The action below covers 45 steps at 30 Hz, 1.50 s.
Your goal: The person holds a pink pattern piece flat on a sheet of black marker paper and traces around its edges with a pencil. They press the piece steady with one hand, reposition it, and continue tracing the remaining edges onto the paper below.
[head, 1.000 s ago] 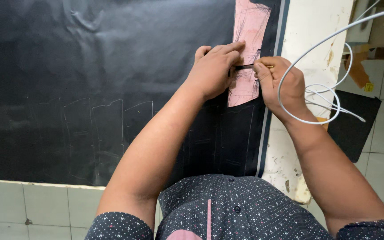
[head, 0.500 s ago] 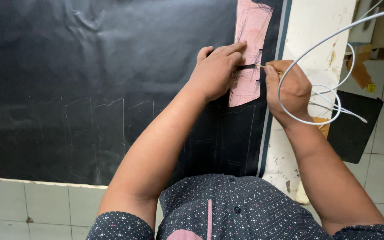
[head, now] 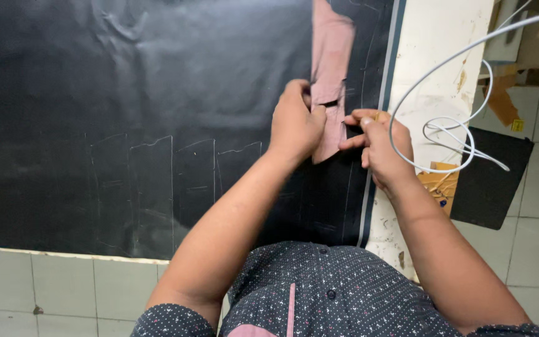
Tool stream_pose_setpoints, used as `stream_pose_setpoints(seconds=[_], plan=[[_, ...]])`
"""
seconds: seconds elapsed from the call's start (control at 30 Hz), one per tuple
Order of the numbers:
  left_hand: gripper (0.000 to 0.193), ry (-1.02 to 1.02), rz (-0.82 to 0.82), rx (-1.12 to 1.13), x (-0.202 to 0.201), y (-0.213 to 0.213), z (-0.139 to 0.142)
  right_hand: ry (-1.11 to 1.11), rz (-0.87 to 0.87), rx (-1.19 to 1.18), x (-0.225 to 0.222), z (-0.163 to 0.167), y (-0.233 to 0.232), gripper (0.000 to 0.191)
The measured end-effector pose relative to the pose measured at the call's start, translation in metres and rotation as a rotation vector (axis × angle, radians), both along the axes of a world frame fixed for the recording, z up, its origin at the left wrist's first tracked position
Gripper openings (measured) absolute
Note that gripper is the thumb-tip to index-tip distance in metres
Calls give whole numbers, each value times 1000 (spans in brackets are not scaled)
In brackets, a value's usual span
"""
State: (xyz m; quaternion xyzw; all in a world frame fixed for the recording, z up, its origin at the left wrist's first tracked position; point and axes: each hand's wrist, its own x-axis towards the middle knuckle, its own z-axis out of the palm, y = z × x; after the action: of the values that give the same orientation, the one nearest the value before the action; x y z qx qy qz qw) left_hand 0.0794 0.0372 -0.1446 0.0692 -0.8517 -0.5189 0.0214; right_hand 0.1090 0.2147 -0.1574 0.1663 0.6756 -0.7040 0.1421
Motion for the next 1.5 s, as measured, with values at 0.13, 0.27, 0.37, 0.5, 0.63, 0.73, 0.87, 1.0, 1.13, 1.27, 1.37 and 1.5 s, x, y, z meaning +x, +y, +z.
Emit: stream_pose_setpoints(seconds=[0.13,0.27,0.37,0.5,0.63,0.73,0.87,1.0,1.13,1.27,1.37,1.5], plan=[[12,236,-43,-101,-10,-28,25,-40,53,-69,-4,9,2,35],[16,308,-27,-232,-25,-70,47,-8,73,17,-7,12,3,35],[38,457,-187,-334,-38,-97,45,31,113,105,-17,9,-5,35],[72,241,-216,-728,-35,-110,24,153,225,428,-22,9,-16,32],[84,-14,-333,-627,-20,-118,12,420,391,670,-17,10,-25,31],[94,-46,-417,-648,-14,-121,9,599,495,725,-19,10,-31,33],[95,-44,-468,-656,-20,-126,7,456,582,707,-22,11,-34,39],[98,-77,-505,-620,-27,-132,4,412,646,763,-23,11,-34,40],[96,-83,-511,-613,-24,-135,3,453,645,720,-21,10,-32,39],[95,-72,-508,-602,-23,-133,4,432,633,714,-20,10,-32,37],[94,-71,-501,-601,-21,-134,5,406,612,743,-20,13,-34,35],[97,-73,-499,-575,-21,-135,4,520,477,828,-24,15,-41,36]])
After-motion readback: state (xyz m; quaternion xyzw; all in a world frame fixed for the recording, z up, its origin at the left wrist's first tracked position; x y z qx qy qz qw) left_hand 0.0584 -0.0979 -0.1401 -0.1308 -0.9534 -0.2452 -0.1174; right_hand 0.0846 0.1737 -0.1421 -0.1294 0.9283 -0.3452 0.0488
